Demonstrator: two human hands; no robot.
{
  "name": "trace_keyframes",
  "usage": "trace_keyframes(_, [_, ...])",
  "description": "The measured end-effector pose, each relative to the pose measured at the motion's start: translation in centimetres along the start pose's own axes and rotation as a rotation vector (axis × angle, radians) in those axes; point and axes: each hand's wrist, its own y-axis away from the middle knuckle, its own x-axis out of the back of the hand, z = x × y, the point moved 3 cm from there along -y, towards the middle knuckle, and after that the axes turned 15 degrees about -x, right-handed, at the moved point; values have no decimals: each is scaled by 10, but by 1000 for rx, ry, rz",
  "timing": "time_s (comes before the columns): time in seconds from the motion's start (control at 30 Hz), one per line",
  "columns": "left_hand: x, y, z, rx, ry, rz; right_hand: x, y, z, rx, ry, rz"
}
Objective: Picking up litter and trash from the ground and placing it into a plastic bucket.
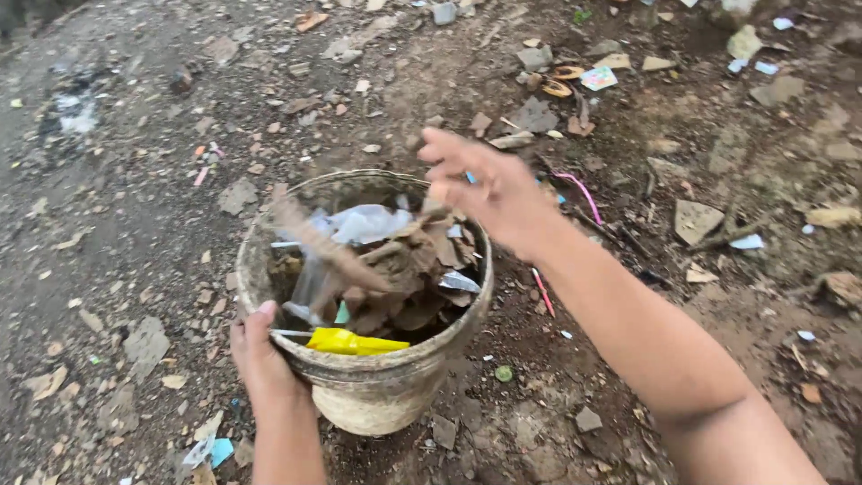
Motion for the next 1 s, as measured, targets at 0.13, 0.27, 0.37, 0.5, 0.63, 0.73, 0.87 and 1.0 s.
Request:
trace_keyframes(0.13, [12,-3,-11,-41,-5,-47,109,-7,116,-110,475,533])
trace_keyframes(0.27, [-18,15,16,17,-84,21,190,26,237,-726,924,689])
trace_keyframes(0.37, [-11,8,0,-37,-87,-55,203,50,312,-905,1147,513])
trace_keyframes(0.5, [-28,14,5,-44,-75,-30,188,52,334,-820,1237,510])
trace_keyframes(0.63, [-26,8,2,-66,-103,-33,167,45,313,-933,1386,485])
trace_keyframes(0.73, [-29,9,2,-70,-104,-29,175,52,360,-881,1453,424])
trace_keyframes(0.87, [-18,6,-8,-106,-67,-42,187,68,408,-611,1504,441])
trace_keyframes(1.0, [-32,16,1,-79,-45,-39,205,58,345,-605,1177,670])
